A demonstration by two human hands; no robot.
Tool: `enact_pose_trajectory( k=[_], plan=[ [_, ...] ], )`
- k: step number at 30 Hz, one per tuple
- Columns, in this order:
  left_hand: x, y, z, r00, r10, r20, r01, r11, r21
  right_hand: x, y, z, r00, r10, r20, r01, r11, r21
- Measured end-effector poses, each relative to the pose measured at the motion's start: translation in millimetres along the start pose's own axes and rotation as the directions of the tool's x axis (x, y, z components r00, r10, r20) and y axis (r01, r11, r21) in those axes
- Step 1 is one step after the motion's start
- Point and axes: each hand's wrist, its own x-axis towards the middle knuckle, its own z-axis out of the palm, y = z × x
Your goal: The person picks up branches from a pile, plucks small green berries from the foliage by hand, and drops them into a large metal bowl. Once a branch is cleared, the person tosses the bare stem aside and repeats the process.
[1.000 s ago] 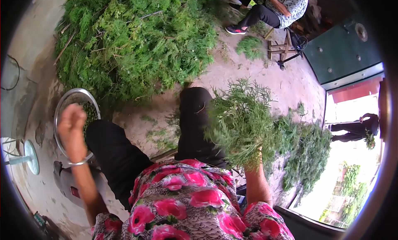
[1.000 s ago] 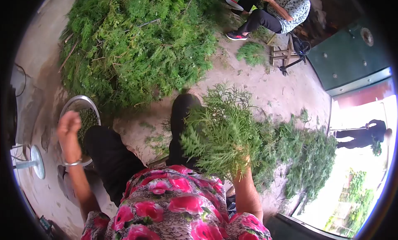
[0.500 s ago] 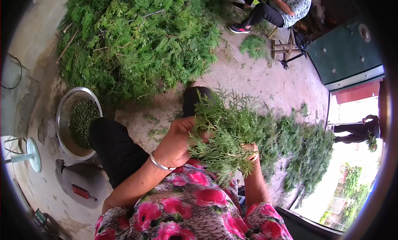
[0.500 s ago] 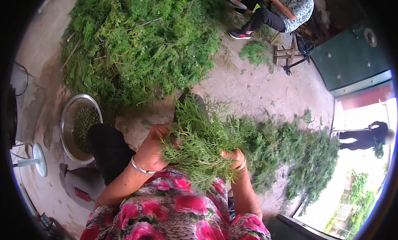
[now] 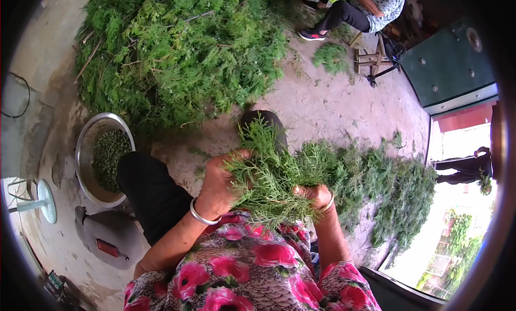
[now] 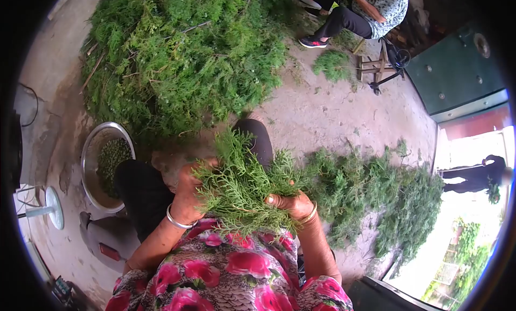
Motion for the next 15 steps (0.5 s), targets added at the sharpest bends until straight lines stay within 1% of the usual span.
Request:
enact_pose_trajectory(
  k=[1, 3, 4, 5, 6, 7, 8, 9, 10, 12, 13, 14, 15],
  plan=[
    [-2, -1, -1, 1.000, -0.001, -0.002, 0.001, 1.000, 0.001, 1, -4, 6, 1.000, -0.008, 0.007, 0.008, 1.000, -0.013],
    [-7, -5, -3, 0.996, -0.049, -0.077, 0.023, 0.952, -0.306, 0, -1, 4, 1.000, -0.003, 0.018, 0.004, 1.000, -0.027],
    [-8, -2, -3, 0.996, -0.050, -0.079, 0.023, 0.952, -0.307, 0, -1, 4, 1.000, -0.002, 0.019, 0.003, 1.000, -0.028],
    [-10, 4, -4, 0.958, -0.251, -0.137, 0.122, 0.793, -0.597, 0, -4, 6, 1.000, 0.012, 0.020, -0.011, 0.999, -0.048],
    [-11, 8, -4, 0.885, -0.450, -0.123, 0.159, 0.539, -0.827, 0, -6, 8, 0.999, 0.026, 0.020, -0.025, 0.997, -0.066],
    [-12, 2, -8, 0.885, -0.449, -0.125, 0.156, 0.538, -0.828, 2, -2, 6, 0.999, 0.036, 0.030, -0.033, 0.995, -0.091],
    [-13, -8, -14, 0.946, -0.273, -0.175, 0.113, 0.785, -0.610, 3, -3, 7, 0.999, 0.038, 0.035, -0.035, 0.995, -0.095],
    [-13, -8, -17, 0.982, -0.084, -0.167, 0.025, 0.944, -0.330, 5, -4, 9, 0.998, 0.039, 0.058, -0.032, 0.992, -0.124],
    [-14, -3, -21, 0.981, -0.082, -0.175, 0.020, 0.944, -0.330, 8, -4, 11, 0.996, 0.040, 0.083, -0.027, 0.988, -0.152],
    [-13, 14, -30, 0.928, -0.307, -0.212, 0.229, 0.917, -0.328, 12, 9, -3, 0.989, 0.059, 0.134, -0.034, 0.983, -0.180],
    [-9, 12, -37, 0.884, -0.332, -0.329, 0.166, 0.881, -0.444, 11, 14, -10, 0.988, 0.032, 0.148, -0.007, 0.986, -0.164],
    [-13, 20, -59, 0.932, -0.280, -0.229, 0.145, 0.870, -0.472, 10, 16, -12, 0.987, 0.001, 0.161, 0.023, 0.989, -0.149],
    [-13, 26, -72, 0.915, -0.204, -0.347, 0.047, 0.910, -0.411, 9, 14, -11, 0.989, -0.009, 0.147, 0.017, 0.998, -0.054]
  ],
)
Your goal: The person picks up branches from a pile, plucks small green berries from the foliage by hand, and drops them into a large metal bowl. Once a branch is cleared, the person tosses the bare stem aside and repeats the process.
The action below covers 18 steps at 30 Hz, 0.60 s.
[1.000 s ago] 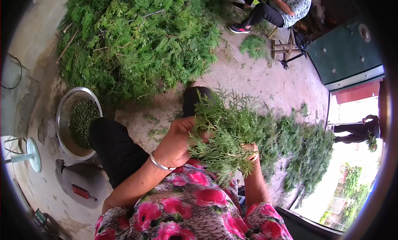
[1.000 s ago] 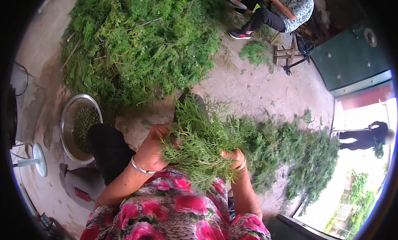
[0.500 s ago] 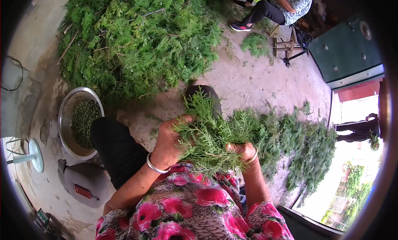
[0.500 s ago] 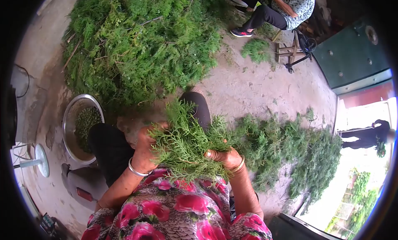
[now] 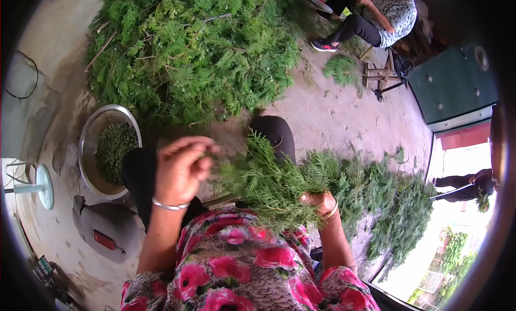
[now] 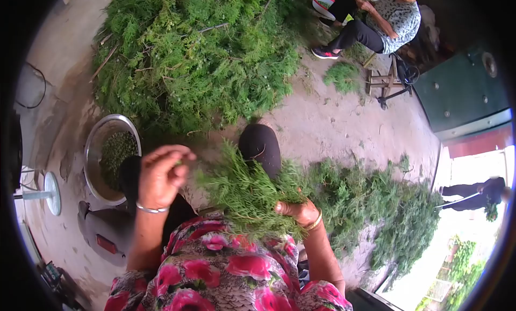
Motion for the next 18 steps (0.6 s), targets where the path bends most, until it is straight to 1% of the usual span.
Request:
enact_pose_trajectory(
  k=[1, 2, 3, 4, 5, 6, 7, 8, 9, 10, 11, 12, 13, 14, 15, 16, 17, 18],
  plan=[
    [2, 8, -12, 0.993, 0.080, -0.089, -0.078, 0.997, 0.028, -3, -1, -4, 1.000, -0.007, 0.003, 0.007, 1.000, -0.007],
    [1, 19, -34, 0.986, 0.138, -0.093, -0.123, 0.982, 0.146, -8, -2, -11, 0.998, -0.014, -0.064, 0.013, 1.000, -0.008],
    [1, 31, -57, 0.966, 0.234, -0.108, -0.201, 0.945, 0.258, -11, -2, -15, 0.991, -0.019, -0.134, 0.018, 1.000, -0.008],
    [4, 46, -76, 0.925, 0.324, -0.200, -0.252, 0.914, 0.317, -13, -16, -9, 0.974, 0.026, -0.226, 0.001, 0.993, 0.118],
    [8, 63, -95, 0.872, 0.449, -0.195, -0.358, 0.857, 0.371, -15, -12, -20, 0.963, 0.015, -0.267, 0.002, 0.998, 0.065],
    [6, 83, -106, 0.805, 0.516, -0.293, -0.304, 0.783, 0.542, -18, -8, -31, 0.951, 0.004, -0.309, -0.001, 1.000, 0.011],
    [1, 105, -113, 0.782, 0.562, -0.270, -0.111, 0.551, 0.827, -21, 4, -48, 0.942, -0.002, -0.337, 0.065, 0.982, 0.176],
    [11, 111, -152, 0.625, 0.780, -0.019, -0.056, 0.070, 0.996, -23, 17, -69, 0.931, -0.006, -0.364, 0.135, 0.934, 0.330],
    [11, 119, -169, 0.625, 0.780, -0.015, -0.063, 0.070, 0.996, -24, 31, -92, 0.920, -0.009, -0.391, 0.209, 0.857, 0.471],
    [9, 123, -183, 0.610, 0.792, 0.006, -0.032, 0.017, 0.999, -25, 40, -116, 0.908, -0.011, -0.418, 0.282, 0.753, 0.594],
    [7, 124, -187, 0.596, 0.803, 0.026, 0.001, -0.034, 0.999, -28, 36, -130, 0.890, -0.002, -0.455, 0.307, 0.741, 0.598],
    [4, 119, -175, 0.607, 0.776, -0.169, -0.015, 0.224, 0.974, -31, 32, -143, 0.871, 0.007, -0.492, 0.333, 0.728, 0.599],
    [5, 114, -177, 0.609, 0.775, -0.170, -0.023, 0.231, 0.973, -31, 20, -149, 0.838, -0.066, -0.541, 0.373, 0.793, 0.482],
    [6, 108, -183, 0.609, 0.758, -0.234, 0.019, 0.281, 0.959, -31, 8, -154, 0.799, -0.138, -0.586, 0.405, 0.843, 0.354],
    [8, 101, -189, 0.607, 0.738, -0.296, 0.058, 0.330, 0.942, -32, -4, -161, 0.768, -0.211, -0.605, 0.406, 0.891, 0.205],
    [11, 92, -193, 0.599, 0.747, -0.287, 0.031, 0.337, 0.941, -31, -20, -168, 0.753, -0.298, -0.587, 0.396, 0.917, 0.042],
    [12, 85, -192, 0.603, 0.746, -0.283, 0.016, 0.344, 0.939, -31, -36, -177, 0.741, -0.383, -0.551, 0.400, 0.911, -0.095],
    [12, 78, -185, 0.641, 0.693, -0.329, -0.003, 0.431, 0.902, -31, -53, -185, 0.732, -0.456, -0.506, 0.418, 0.887, -0.196]
  ],
)
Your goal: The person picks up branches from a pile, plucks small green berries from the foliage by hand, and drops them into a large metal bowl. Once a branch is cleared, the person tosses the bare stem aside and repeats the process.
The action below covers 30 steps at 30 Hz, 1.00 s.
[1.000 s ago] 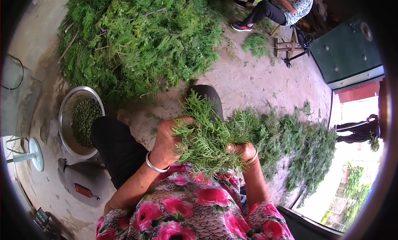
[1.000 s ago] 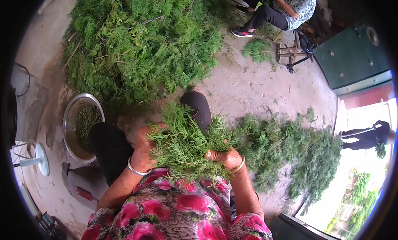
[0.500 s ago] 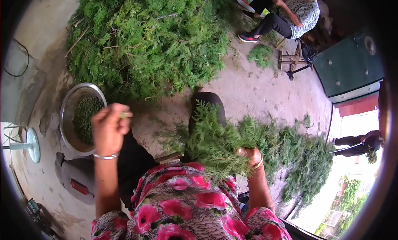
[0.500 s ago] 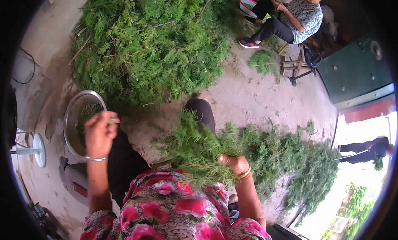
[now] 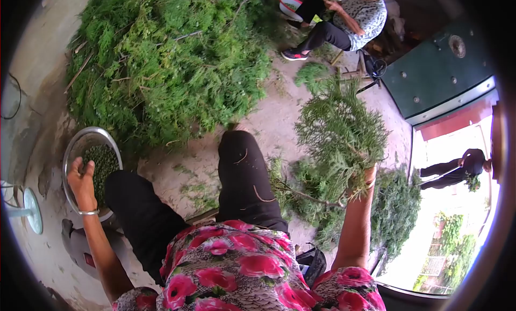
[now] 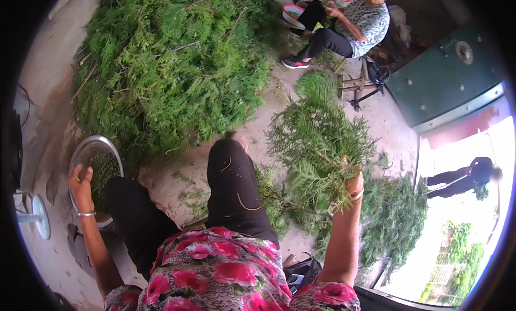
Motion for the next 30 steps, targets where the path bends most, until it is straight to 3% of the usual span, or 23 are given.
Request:
enact_pose_trajectory(
  k=[2, 5, 8, 12, 13, 15, 17, 18, 19, 22, 24, 25, 27, 28, 30],
  plan=[
    [-10, 2, 10, 0.994, -0.069, 0.086, 0.080, 0.989, -0.125, 27, -17, -32, 0.981, -0.125, 0.149, 0.120, 0.992, 0.040],
    [-23, 4, 33, 0.984, -0.030, 0.177, 0.070, 0.972, -0.224, 30, -93, 8, 0.985, -0.038, 0.166, -0.018, 0.948, 0.319],
    [-38, 14, 60, 0.964, 0.032, 0.265, 0.061, 0.940, -0.335, 32, -165, 48, 0.993, -0.008, 0.117, -0.037, 0.923, 0.383],
    [-77, 71, 86, 0.886, 0.073, 0.458, 0.140, 0.900, -0.413, 53, -202, 28, 0.969, -0.244, 0.037, 0.230, 0.946, 0.229],
    [-88, 85, 92, 0.858, 0.100, 0.504, 0.146, 0.893, -0.425, 56, -208, 31, 0.958, -0.277, -0.078, 0.287, 0.927, 0.240],
    [-110, 117, 101, 0.739, 0.140, 0.659, 0.208, 0.883, -0.420, 61, -220, 38, 0.894, -0.329, -0.304, 0.402, 0.888, 0.221],
    [-129, 136, 119, 0.621, 0.158, 0.768, 0.282, 0.869, -0.407, 52, -237, 66, 0.862, -0.450, -0.235, 0.485, 0.866, 0.121],
    [-138, 151, 126, 0.544, 0.173, 0.821, 0.395, 0.811, -0.432, 84, -231, 28, 0.787, -0.392, -0.476, 0.480, 0.874, 0.073],
    [-145, 167, 133, 0.461, 0.198, 0.865, 0.505, 0.743, -0.439, 78, -232, 36, 0.789, -0.418, -0.450, 0.500, 0.863, 0.074],
    [-161, 196, 166, 0.411, 0.263, 0.873, 0.558, 0.685, -0.469, 60, -227, 55, 0.807, -0.429, -0.407, 0.499, 0.863, 0.078],
    [-173, 209, 191, 0.343, 0.375, 0.861, 0.692, 0.519, -0.502, 46, -211, 63, 0.828, -0.390, -0.402, 0.456, 0.886, 0.081],
    [-182, 218, 202, 0.346, 0.377, 0.859, 0.690, 0.518, -0.506, 39, -201, 69, 0.845, -0.364, -0.393, 0.425, 0.901, 0.080],
    [-197, 230, 224, 0.311, 0.287, 0.906, 0.844, 0.355, -0.402, 21, -179, 78, 0.877, -0.306, -0.370, 0.360, 0.929, 0.088],
    [-199, 227, 237, 0.309, 0.286, 0.907, 0.844, 0.358, -0.400, 16, -169, 82, 0.891, -0.276, -0.361, 0.328, 0.940, 0.093],
    [-202, 224, 256, 0.086, 0.240, 0.967, 0.979, 0.160, -0.126, 4, -155, 88, 0.909, -0.234, -0.346, 0.283, 0.954, 0.100]
  ],
)
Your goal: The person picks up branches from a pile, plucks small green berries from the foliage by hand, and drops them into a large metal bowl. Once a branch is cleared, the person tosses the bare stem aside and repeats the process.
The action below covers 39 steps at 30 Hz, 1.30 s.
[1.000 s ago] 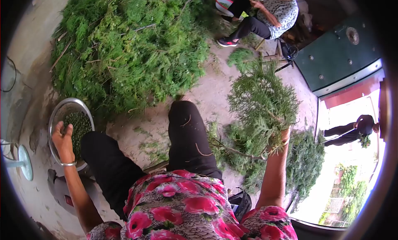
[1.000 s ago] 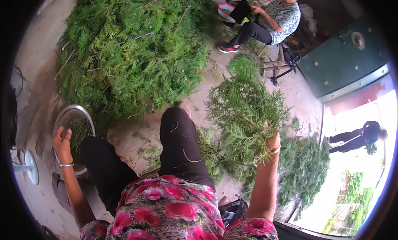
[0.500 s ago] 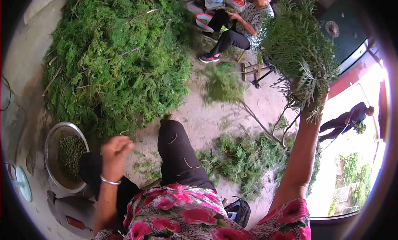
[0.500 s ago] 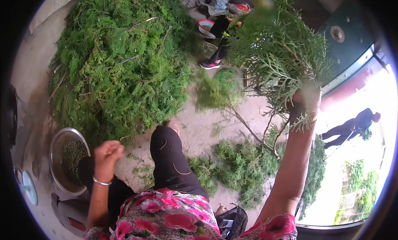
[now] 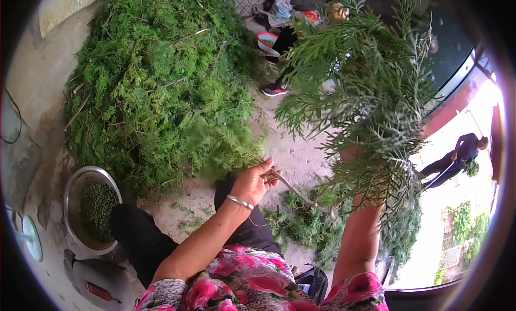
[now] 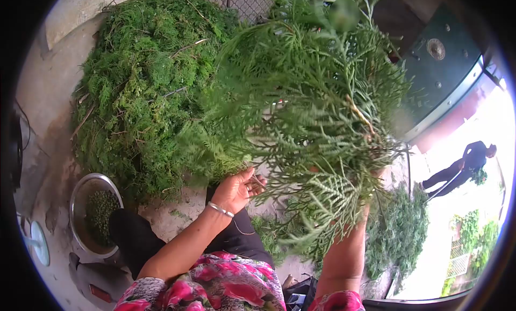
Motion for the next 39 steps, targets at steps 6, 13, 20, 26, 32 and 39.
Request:
enact_pose_trajectory(
  k=[6, 13, 20, 26, 32, 39],
  plan=[
    [-17, 15, -30, 0.988, 0.152, 0.000, -0.152, 0.988, -0.019, -23, 10, 13, 0.983, 0.092, 0.160, -0.127, 0.966, 0.226],
    [-33, 15, -51, 0.825, 0.562, -0.059, -0.543, 0.817, 0.197, -61, 95, 20, 0.999, -0.034, 0.038, 0.050, 0.811, -0.583],
    [-45, -9, -71, 0.687, 0.619, 0.382, -0.381, -0.141, 0.914, -109, 130, 67, 0.987, 0.063, 0.146, 0.043, 0.777, -0.628],
    [-53, -16, -41, 0.727, 0.507, 0.463, -0.600, 0.142, 0.787, -108, 71, 93, 0.829, 0.328, 0.454, -0.004, 0.814, -0.581],
    [-25, -9, -12, 0.664, 0.461, 0.589, -0.650, -0.035, 0.759, -66, 67, 45, 0.911, 0.413, 0.006, -0.373, 0.828, -0.419],
    [-16, 53, -55, 0.456, 0.791, 0.407, -0.539, -0.119, 0.834, -21, 48, -22, 0.995, 0.085, -0.059, -0.098, 0.955, -0.281]
  ],
)
